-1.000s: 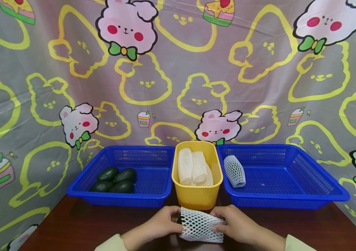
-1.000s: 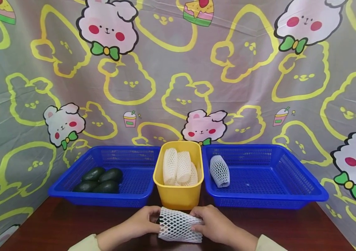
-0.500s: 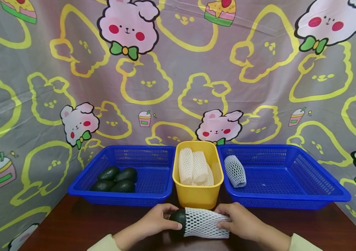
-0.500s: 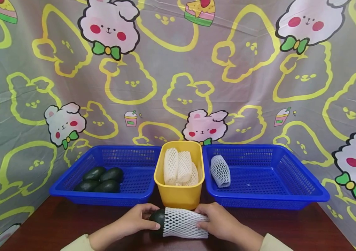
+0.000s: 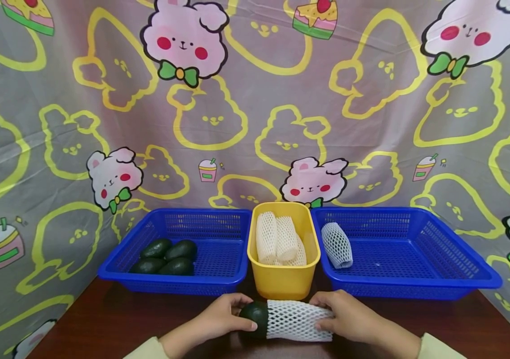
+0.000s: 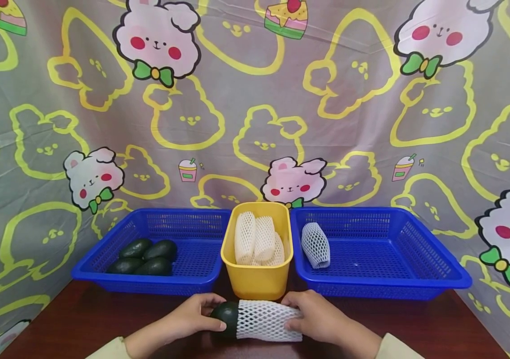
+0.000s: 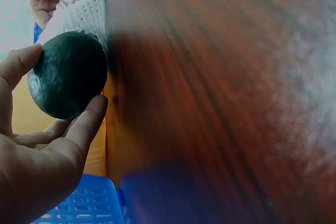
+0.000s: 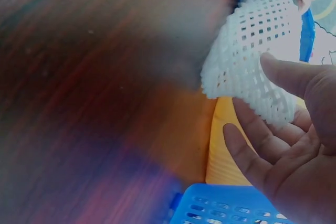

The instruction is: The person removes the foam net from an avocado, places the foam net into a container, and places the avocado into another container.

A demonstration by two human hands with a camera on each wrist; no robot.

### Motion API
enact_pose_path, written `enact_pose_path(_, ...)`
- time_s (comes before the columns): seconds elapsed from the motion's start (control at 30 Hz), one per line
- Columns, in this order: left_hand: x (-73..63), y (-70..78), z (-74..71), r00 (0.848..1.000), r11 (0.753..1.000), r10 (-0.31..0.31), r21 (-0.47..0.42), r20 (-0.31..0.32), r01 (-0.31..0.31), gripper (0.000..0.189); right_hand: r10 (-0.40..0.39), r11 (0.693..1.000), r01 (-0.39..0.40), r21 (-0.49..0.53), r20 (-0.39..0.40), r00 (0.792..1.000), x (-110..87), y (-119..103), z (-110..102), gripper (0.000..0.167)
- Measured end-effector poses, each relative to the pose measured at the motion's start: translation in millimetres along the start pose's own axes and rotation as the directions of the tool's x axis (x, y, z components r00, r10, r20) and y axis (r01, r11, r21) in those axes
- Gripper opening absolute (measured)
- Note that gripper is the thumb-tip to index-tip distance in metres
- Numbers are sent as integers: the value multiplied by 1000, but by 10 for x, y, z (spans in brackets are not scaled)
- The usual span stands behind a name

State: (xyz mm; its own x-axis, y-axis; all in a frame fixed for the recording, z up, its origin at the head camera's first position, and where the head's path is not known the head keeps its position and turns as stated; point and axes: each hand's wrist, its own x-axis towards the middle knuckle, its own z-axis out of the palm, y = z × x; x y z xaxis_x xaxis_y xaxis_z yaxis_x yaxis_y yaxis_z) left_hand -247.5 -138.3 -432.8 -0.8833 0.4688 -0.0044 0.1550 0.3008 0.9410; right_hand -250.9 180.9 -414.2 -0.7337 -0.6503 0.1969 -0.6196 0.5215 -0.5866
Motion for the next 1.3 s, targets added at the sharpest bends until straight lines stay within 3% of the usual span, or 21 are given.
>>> enact_pose_path(0.33, 33, -22, -14, 1000, 998, -1, 62, 14, 0, 46, -10, 990, 19, -138, 66, 998, 113, -109, -37, 44)
enact_pose_path(0.53, 31, 6, -20, 1000, 997, 15, 80, 26, -17, 48, -3, 983, 25, -179, 121, 993, 213, -193, -20, 37)
enact_pose_path(0.67, 29, 26, -28, 999, 996, 23, 82, 35, -26, 49, -4, 961, 44, -275, 143, 990, 252, -243, -24, 28)
enact_pose_path(0.83, 40, 34, -38, 998, 995, 23, 98, 51, -28, 51, 13, 924, 37, -381, 126, 992, 276, -297, -21, 21)
enact_pose_path(1.3, 30, 30, -17, 999, 993, 31, 113, 32, -35, 48, -55, 893, 66, -444, 38, 998, 252, -318, 7, 31)
